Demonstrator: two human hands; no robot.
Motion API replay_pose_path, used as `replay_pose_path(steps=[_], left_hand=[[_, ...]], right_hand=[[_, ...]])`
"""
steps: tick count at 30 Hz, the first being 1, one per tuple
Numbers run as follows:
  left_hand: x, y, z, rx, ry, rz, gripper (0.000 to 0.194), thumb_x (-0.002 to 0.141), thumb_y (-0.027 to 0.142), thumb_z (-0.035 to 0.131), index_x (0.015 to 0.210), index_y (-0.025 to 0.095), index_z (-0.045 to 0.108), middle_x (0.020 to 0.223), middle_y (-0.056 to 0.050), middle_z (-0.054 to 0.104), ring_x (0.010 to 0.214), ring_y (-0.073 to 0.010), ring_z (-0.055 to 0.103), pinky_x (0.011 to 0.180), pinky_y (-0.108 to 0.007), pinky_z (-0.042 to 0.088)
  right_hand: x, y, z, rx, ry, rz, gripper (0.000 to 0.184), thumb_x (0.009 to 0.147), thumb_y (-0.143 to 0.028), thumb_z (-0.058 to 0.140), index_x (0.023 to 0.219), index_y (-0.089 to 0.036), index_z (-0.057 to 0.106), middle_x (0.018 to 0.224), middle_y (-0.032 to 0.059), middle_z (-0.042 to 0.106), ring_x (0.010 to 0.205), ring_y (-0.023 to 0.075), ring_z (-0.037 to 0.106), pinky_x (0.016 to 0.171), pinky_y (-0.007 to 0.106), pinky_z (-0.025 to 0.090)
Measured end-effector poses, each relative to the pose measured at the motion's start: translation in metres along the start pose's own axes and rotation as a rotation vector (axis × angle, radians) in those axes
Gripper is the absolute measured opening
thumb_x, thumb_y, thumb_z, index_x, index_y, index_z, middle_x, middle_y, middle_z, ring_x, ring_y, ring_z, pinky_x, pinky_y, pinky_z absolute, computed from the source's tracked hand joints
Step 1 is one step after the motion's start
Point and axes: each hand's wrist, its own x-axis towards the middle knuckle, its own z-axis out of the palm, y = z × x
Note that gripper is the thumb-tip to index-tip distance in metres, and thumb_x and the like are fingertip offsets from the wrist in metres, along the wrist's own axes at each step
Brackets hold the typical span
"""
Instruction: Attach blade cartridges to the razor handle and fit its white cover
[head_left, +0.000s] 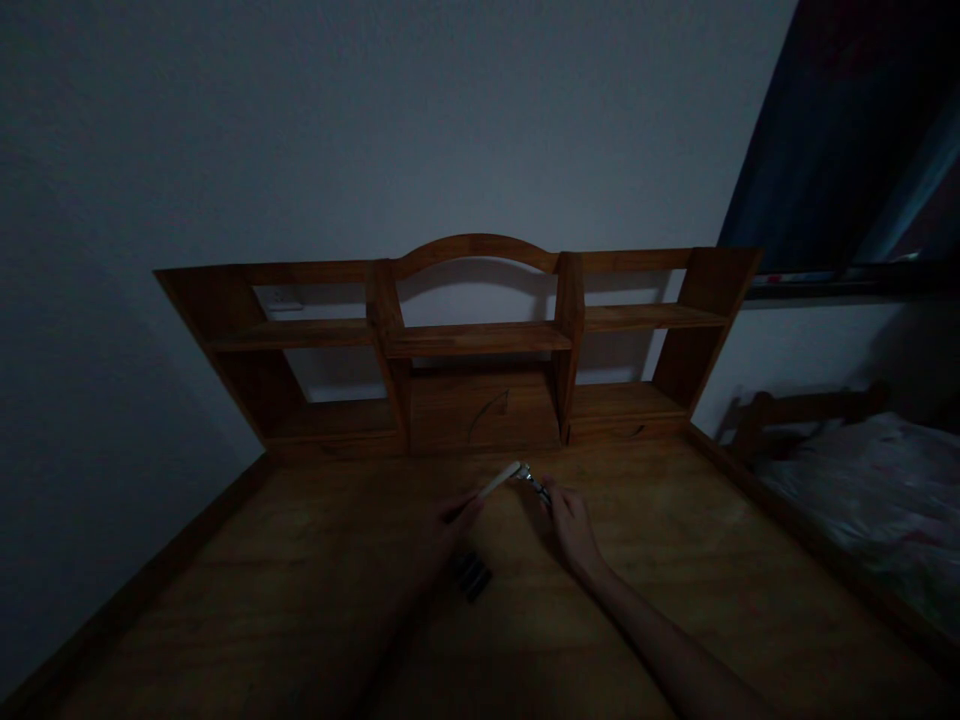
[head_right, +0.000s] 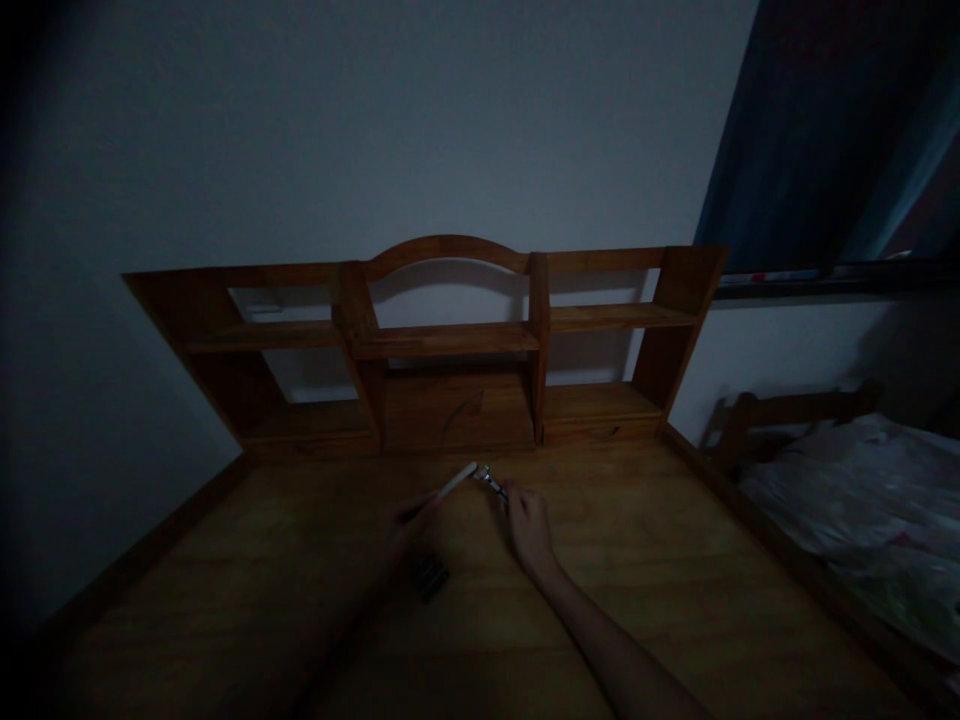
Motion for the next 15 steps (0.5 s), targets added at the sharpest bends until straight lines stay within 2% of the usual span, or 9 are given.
replay_pose_path(steps=[5,11,15], left_hand=[[-0.0008,0.0054,0.0006,-0.027,-0.027,-0.020,0.042,0.077,0.051,0.063,0.102,0.018,0.073,0.108,-0.013,0.070,0.103,-0.0318,0.064,0.094,-0.048,0.048],[-0.0026,0.0075,0.0016,0.022,0.039,-0.021,0.041,0.078,0.050,0.061,0.101,0.018,0.073,0.107,-0.011,0.071,0.101,-0.0320,0.064,0.091,-0.045,0.050],[-0.0015,0.0075,0.0019,0.013,-0.001,-0.029,0.042,0.078,0.051,0.061,0.100,0.018,0.073,0.107,-0.011,0.071,0.102,-0.0328,0.064,0.089,-0.042,0.051]], right_hand=[[-0.0003,0.0003,0.0004,-0.014,0.007,-0.043,0.047,0.089,-0.050,0.039,0.055,-0.018,0.045,0.054,-0.0029,0.039,0.052,0.0116,0.037,0.051,0.023,0.027],[0.0001,0.0010,0.0016,-0.022,0.013,-0.056,0.048,0.089,-0.051,0.037,0.054,-0.019,0.043,0.053,-0.0028,0.038,0.051,0.0116,0.035,0.050,0.024,0.025],[-0.0002,0.0018,0.0016,-0.015,0.010,-0.052,0.047,0.090,-0.050,0.038,0.055,-0.019,0.043,0.054,-0.0029,0.037,0.052,0.0116,0.035,0.050,0.023,0.025]])
